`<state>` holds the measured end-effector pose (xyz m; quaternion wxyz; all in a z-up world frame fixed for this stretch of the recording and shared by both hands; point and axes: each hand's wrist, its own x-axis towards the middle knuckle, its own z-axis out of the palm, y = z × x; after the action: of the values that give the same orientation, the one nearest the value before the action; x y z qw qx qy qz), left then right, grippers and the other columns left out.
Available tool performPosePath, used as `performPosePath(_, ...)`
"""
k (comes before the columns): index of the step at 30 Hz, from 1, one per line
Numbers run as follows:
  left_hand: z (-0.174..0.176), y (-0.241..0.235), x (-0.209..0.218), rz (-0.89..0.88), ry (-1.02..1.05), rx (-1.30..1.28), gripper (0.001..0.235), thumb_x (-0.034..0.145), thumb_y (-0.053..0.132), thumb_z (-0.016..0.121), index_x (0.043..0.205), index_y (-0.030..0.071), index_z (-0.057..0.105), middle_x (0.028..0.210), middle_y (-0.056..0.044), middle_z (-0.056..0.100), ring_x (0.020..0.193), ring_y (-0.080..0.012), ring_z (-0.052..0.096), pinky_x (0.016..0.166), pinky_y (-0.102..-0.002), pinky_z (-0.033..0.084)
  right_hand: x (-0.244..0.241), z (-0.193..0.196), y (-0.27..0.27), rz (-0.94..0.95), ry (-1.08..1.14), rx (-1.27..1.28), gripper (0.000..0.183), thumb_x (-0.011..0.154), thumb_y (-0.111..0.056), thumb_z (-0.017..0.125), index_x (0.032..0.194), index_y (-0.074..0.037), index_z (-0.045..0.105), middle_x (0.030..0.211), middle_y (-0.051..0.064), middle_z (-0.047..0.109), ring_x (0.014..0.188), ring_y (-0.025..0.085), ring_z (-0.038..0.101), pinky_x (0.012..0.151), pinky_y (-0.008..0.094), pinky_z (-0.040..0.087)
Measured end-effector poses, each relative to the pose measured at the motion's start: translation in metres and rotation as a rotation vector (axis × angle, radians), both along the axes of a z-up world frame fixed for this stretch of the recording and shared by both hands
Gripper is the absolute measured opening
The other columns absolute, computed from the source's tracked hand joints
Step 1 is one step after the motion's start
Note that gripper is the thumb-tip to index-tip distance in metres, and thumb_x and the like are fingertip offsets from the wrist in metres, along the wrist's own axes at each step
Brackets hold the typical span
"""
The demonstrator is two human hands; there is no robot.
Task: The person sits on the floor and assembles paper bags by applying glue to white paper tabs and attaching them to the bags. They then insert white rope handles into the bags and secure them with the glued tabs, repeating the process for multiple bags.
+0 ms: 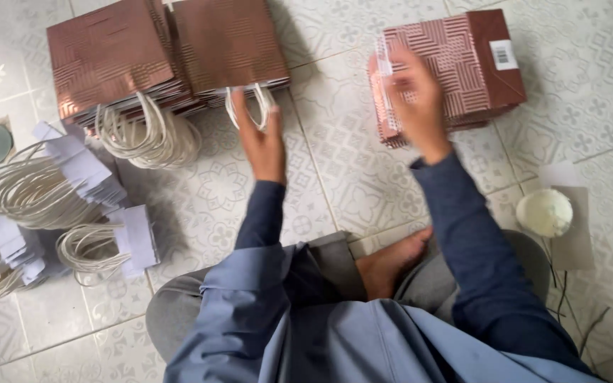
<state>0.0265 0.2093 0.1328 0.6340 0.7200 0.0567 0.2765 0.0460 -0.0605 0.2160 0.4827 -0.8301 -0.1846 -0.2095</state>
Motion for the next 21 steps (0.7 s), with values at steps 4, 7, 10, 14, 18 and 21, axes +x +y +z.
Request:
performPosePath(4,-0.026,-0.100,-0.008,-0.164,-0.077,0.175,0.054,0.104,0.021,0.065,0.152,0.006,0.045,0.160,-0.016,0.045,0.152,-0.0289,0.041,0.130,-0.041,0.029,-0.022,-0.034,-0.158,-0.357,-0.179,-0.145,0.038,0.104,0.002,0.065,0.142,-0.001,0.060,0.129,0.019,0.065,0.102,0.029,0.066,0.084,0.039,0.057)
performPosePath(7,-0.054,-0.170,0.005,-0.339,0.000,0.218,0.062,0.103,0.031,0.062,0.153,0.002,0.040,0.157,-0.019,0.047,0.148,-0.0312,0.044,0.126,-0.041,0.034,-0.029,-0.086,-0.241,-0.616,-0.097,-0.345,0.048,0.106,-0.019,0.068,0.146,0.004,0.055,0.121,0.021,0.053,0.104,0.037,0.054,0.092,0.052,0.046)
performPosePath(10,-0.063,-0.216,0.011,-0.455,0.161,0.271,0.070,0.106,0.042,0.046,0.157,-0.003,0.027,0.163,-0.026,0.032,0.154,-0.0380,0.029,0.128,-0.047,0.025,-0.023,-0.131,-0.274,-0.648,0.132,-0.314,0.069,0.109,-0.040,0.066,0.152,0.009,0.044,0.145,0.034,0.051,0.135,0.046,0.041,0.112,0.054,0.034)
performPosePath(14,-0.083,-0.247,0.013,-0.413,0.193,0.310,0.068,0.108,0.034,0.044,0.160,-0.001,0.017,0.167,-0.025,0.024,0.157,-0.0382,0.025,0.129,-0.046,0.024,-0.023,-0.127,-0.262,-0.536,0.115,-0.268,0.060,0.109,-0.041,0.063,0.146,0.006,0.055,0.139,0.028,0.054,0.131,0.042,0.049,0.104,0.055,0.043)
performPosePath(18,-0.096,-0.253,0.013,-0.322,0.196,0.355,0.068,0.107,0.027,0.047,0.161,0.002,0.016,0.169,-0.023,0.024,0.156,-0.0369,0.029,0.127,-0.043,0.029,-0.027,-0.094,-0.245,-0.560,0.048,-0.216,0.049,0.109,-0.029,0.069,0.146,0.000,0.055,0.148,0.023,0.049,0.137,0.042,0.045,0.109,0.062,0.042)
performPosePath(21,-0.093,-0.253,0.013,-0.334,0.203,0.359,0.067,0.107,0.026,0.047,0.161,0.001,0.015,0.169,-0.023,0.024,0.157,-0.0369,0.027,0.127,-0.043,0.030,-0.041,-0.028,-0.201,-0.377,-0.156,0.168,0.033,0.109,-0.023,0.066,0.135,-0.004,0.058,0.126,0.015,0.066,0.113,0.026,0.063,0.090,0.038,0.050)
